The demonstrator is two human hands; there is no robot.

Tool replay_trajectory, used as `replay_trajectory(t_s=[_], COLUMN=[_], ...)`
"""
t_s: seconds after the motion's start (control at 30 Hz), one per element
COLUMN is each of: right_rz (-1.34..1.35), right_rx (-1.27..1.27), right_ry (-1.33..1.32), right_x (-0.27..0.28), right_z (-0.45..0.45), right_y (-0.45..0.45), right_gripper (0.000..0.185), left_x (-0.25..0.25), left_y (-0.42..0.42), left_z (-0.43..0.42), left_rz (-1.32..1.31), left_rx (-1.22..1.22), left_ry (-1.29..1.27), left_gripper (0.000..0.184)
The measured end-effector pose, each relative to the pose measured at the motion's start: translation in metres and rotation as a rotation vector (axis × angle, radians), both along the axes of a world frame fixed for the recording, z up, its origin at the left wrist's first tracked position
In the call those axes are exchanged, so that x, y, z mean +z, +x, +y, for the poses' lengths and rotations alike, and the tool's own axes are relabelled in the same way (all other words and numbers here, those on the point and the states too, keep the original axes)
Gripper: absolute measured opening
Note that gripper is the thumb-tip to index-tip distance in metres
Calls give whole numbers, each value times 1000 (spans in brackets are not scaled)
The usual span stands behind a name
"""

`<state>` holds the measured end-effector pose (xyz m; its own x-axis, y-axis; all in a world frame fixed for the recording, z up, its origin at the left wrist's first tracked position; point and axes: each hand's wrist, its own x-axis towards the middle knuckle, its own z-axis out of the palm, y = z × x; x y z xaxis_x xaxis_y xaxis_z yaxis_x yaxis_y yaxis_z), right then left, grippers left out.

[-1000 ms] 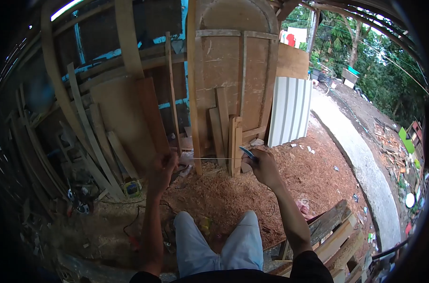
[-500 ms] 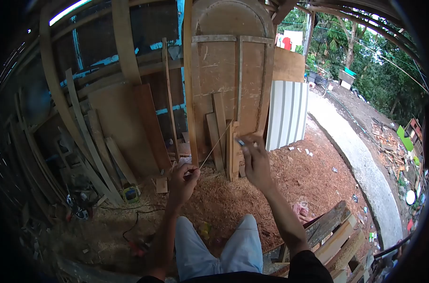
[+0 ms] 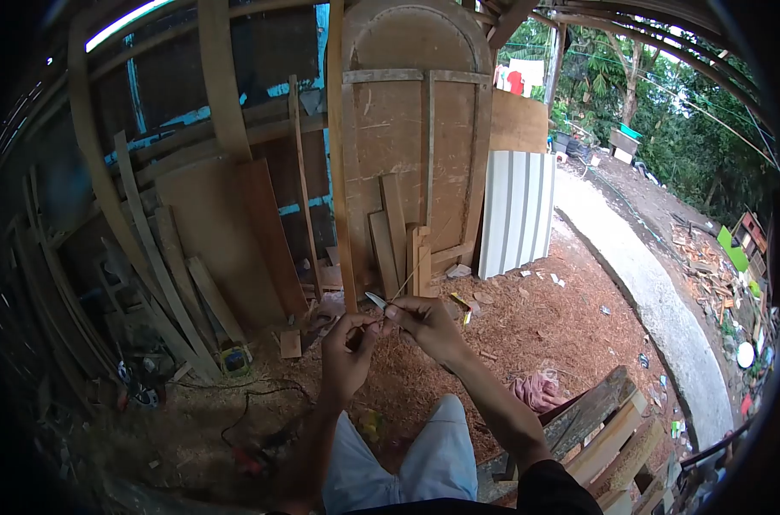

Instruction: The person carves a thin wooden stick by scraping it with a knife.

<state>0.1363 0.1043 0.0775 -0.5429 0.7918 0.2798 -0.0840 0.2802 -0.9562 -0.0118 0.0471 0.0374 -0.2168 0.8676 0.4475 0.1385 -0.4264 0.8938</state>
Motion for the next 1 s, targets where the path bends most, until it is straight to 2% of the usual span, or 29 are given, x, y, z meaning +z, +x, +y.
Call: replay_trajectory(t_s=[0.03, 0.1, 0.3, 0.4, 0.53, 0.63, 0.77, 1.0], right_rz=[-2, 57, -65, 5, -16, -93, 24, -83], right_rx=[3, 24, 22, -15, 51, 65, 58, -27], right_ry=[-2, -172, -95, -193, -124, -132, -105, -133], right_x=[2, 6, 10, 12, 11, 12, -1, 3], right_z=[-4, -10, -3, 5, 5, -5, -4, 17], right_y=[-2, -5, 3, 6, 7, 2, 1, 14], right_gripper=[16, 15, 15, 15, 15, 16, 15, 16], left_x=[-1, 1, 2, 2, 0, 0, -8, -7], left_y=[2, 6, 7, 7, 7, 12, 11, 13], left_z=[-1, -2, -9, -13, -14, -9, -9, -16], left_rz=[-6, -3, -51, -43, -74, -121, -92, 12], left_rx=[27, 77, 90, 90, 98, 93, 86, 111], left_ry=[24, 80, 96, 50, 27, 94, 59, -5], left_gripper=[6, 4, 6, 6, 6, 5, 5, 6])
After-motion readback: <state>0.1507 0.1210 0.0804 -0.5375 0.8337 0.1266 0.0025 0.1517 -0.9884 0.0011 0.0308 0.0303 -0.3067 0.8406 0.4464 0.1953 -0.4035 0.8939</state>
